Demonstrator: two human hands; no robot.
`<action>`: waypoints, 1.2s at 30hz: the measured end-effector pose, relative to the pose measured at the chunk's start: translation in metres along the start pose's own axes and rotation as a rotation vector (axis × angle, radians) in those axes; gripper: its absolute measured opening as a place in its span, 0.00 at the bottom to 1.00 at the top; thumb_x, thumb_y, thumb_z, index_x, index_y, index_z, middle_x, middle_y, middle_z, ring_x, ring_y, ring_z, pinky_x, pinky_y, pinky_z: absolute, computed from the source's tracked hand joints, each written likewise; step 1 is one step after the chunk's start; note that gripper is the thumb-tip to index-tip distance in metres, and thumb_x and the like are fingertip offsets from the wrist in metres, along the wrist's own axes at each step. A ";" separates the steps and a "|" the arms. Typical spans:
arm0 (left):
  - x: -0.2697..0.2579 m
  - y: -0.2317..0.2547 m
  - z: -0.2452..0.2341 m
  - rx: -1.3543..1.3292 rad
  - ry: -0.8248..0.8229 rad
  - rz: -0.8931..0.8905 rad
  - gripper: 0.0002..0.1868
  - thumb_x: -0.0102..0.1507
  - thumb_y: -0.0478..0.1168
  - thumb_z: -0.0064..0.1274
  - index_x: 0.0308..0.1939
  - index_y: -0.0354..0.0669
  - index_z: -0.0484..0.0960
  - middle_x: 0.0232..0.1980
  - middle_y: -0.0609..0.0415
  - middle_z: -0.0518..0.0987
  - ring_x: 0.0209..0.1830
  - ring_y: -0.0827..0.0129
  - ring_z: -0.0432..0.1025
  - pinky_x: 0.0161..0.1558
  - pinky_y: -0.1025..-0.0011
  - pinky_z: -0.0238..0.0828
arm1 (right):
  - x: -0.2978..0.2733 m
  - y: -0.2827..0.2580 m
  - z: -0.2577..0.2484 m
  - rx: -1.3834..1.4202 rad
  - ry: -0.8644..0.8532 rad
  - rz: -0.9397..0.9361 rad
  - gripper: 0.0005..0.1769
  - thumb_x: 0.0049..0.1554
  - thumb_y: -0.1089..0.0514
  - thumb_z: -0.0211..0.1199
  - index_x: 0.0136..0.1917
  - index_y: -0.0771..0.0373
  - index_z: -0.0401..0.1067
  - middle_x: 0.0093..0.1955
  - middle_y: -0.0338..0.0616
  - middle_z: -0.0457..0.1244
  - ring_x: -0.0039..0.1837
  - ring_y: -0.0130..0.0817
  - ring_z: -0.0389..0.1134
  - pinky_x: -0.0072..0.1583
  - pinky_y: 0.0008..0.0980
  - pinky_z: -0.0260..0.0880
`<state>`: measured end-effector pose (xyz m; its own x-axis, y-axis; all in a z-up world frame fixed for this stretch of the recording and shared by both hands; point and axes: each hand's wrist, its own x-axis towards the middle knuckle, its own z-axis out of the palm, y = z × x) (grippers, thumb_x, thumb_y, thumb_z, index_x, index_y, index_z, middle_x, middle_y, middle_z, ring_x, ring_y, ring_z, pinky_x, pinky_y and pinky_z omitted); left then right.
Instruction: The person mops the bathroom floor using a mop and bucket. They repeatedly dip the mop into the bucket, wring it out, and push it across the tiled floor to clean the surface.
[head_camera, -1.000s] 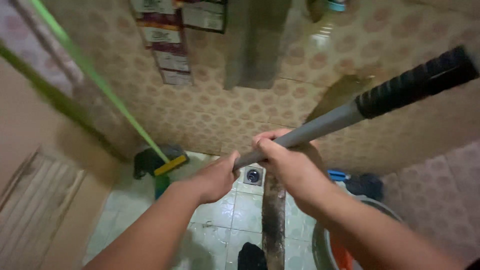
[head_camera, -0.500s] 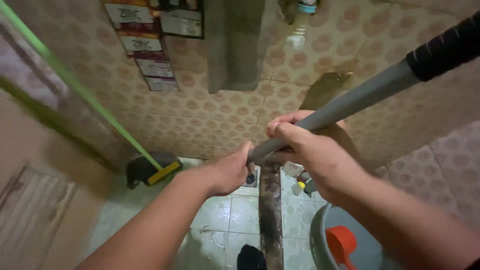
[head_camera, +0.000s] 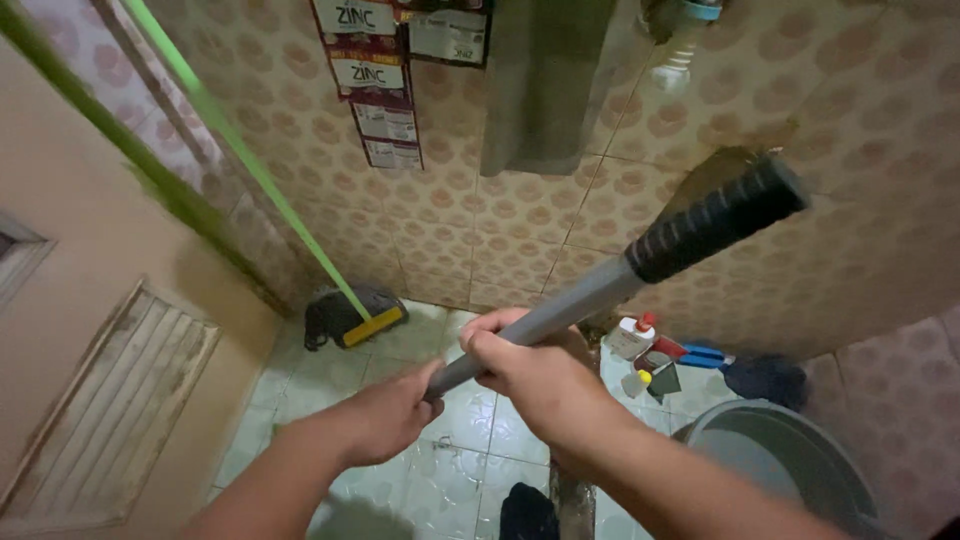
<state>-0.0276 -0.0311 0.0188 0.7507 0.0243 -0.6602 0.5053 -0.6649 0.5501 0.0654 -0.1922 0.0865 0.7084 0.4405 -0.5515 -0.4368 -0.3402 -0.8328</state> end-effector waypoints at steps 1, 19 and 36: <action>0.004 -0.002 0.004 -0.003 -0.004 0.000 0.19 0.67 0.45 0.43 0.62 0.51 0.65 0.58 0.46 0.77 0.59 0.52 0.73 0.60 0.57 0.68 | 0.003 0.005 -0.004 -0.001 0.001 0.004 0.15 0.51 0.51 0.67 0.47 0.63 0.79 0.45 0.42 0.69 0.48 0.30 0.71 0.53 0.31 0.76; 0.055 0.160 0.025 0.070 0.165 0.296 0.17 0.67 0.43 0.41 0.60 0.57 0.67 0.66 0.53 0.73 0.71 0.56 0.64 0.65 0.44 0.55 | -0.046 -0.029 -0.140 -0.058 0.315 -0.258 0.16 0.53 0.55 0.63 0.52 0.65 0.79 0.49 0.44 0.73 0.53 0.35 0.76 0.57 0.34 0.78; -0.043 0.027 0.021 0.017 0.079 0.048 0.11 0.66 0.43 0.45 0.50 0.45 0.68 0.53 0.43 0.78 0.57 0.48 0.73 0.56 0.54 0.68 | -0.039 0.027 -0.025 0.211 -0.079 -0.042 0.11 0.53 0.56 0.65 0.46 0.65 0.78 0.45 0.40 0.69 0.48 0.30 0.71 0.53 0.29 0.74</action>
<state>-0.0552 -0.0656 0.0512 0.8055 0.0501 -0.5905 0.4609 -0.6792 0.5711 0.0405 -0.2393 0.0869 0.6863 0.5171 -0.5115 -0.5199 -0.1430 -0.8422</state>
